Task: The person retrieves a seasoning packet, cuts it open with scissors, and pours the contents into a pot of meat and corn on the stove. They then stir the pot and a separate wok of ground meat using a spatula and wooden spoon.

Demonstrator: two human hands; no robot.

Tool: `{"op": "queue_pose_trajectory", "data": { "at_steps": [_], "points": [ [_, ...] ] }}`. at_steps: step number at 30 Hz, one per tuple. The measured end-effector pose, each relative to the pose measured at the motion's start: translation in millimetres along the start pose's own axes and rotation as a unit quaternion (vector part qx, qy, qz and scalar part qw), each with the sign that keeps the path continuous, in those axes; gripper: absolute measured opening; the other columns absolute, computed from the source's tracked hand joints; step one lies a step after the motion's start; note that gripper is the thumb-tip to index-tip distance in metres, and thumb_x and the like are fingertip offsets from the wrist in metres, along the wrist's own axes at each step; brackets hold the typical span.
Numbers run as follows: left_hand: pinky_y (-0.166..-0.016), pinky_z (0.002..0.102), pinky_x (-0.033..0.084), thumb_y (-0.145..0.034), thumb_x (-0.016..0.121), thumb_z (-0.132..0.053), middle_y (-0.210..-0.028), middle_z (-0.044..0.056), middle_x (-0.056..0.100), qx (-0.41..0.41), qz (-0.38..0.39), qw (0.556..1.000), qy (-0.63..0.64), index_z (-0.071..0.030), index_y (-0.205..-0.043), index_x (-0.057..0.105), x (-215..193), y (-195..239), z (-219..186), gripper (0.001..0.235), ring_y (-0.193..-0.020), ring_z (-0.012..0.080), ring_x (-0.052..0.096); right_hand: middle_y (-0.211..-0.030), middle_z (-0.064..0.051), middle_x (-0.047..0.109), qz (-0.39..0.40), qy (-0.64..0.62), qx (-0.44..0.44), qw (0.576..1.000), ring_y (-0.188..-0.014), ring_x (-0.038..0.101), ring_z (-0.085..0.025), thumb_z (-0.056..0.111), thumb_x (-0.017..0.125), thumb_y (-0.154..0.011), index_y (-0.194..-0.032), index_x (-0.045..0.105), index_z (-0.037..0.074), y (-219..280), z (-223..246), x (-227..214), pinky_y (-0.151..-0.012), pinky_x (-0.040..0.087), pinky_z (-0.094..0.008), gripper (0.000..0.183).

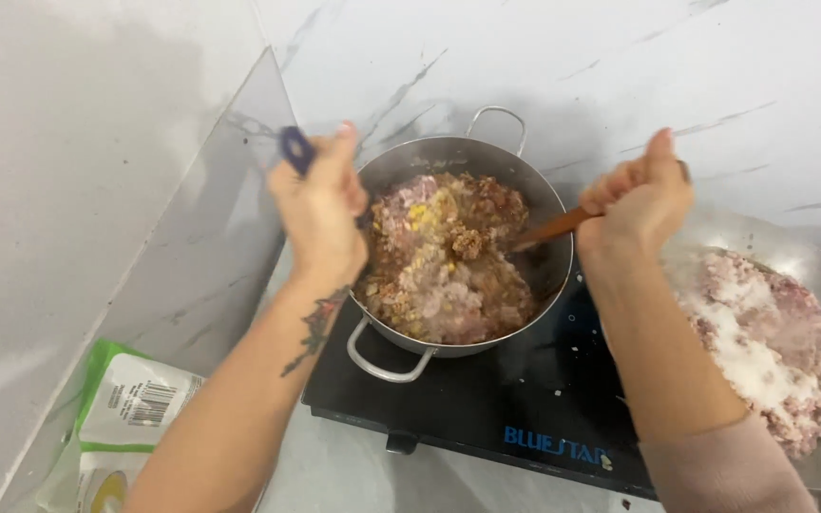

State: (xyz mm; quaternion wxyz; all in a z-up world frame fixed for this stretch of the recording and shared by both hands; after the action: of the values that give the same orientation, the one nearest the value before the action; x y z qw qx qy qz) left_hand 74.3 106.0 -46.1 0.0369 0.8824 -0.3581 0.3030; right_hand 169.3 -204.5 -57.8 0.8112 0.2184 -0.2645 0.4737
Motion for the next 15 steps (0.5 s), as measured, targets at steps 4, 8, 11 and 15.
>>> {"op": "queue_pose_trajectory", "data": {
  "at_steps": [4,8,11,15],
  "points": [
    [-0.043,0.025,0.019,-0.091,0.072,-0.016,-0.049,-0.009,0.034,0.058,0.162,0.985,-0.001,-0.017,-0.056,0.045,42,28,-28,0.044,-0.043,0.0056,0.027,-0.054,0.003,0.018,0.151,0.04,-0.013,0.988,-0.05,0.011,-0.013,0.022,0.062,-0.104,-0.061,0.022,0.017,44,8,41,-0.05,0.01,-0.034,0.06],
    [-0.049,0.026,0.023,-0.092,0.069,-0.026,-0.054,-0.008,0.03,0.076,0.225,0.97,-0.052,-0.019,-0.059,0.037,66,49,-60,0.047,-0.052,0.0065,0.027,-0.055,0.003,0.018,0.253,0.07,-0.09,0.961,-0.051,0.012,-0.011,0.025,0.065,-0.103,-0.06,0.026,0.017,80,38,71,-0.048,0.009,-0.033,0.06],
    [-0.054,0.026,0.022,-0.094,0.065,-0.032,-0.058,-0.008,0.026,0.109,0.267,0.956,-0.055,-0.018,-0.061,0.03,80,61,-80,0.05,-0.057,0.0072,0.025,-0.056,0.003,0.018,0.284,0.062,-0.14,0.947,-0.051,0.015,-0.011,0.032,0.073,-0.097,-0.062,0.028,0.016,95,63,85,-0.048,0.008,-0.032,0.059],
    [-0.054,0.026,0.02,-0.096,0.062,-0.034,-0.06,-0.008,0.025,0.146,0.313,0.936,-0.066,-0.019,-0.064,0.029,93,76,-100,0.049,-0.057,0.0068,0.025,-0.057,0.003,0.022,0.342,0.097,-0.178,0.918,-0.049,0.019,-0.009,0.024,0.063,-0.107,-0.064,0.03,0.017,103,92,93,-0.045,0.01,-0.031,0.055]
  ]
}}
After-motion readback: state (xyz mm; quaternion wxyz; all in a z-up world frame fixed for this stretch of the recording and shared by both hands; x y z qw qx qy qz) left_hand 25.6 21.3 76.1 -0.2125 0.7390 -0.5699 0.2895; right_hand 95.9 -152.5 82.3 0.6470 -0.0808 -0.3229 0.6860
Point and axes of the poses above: each hand's wrist, its own y-axis away from the middle knuckle, its own x-axis out of the palm, z = x × y, the point moved 6 cm from there along -y, towards the middle knuckle
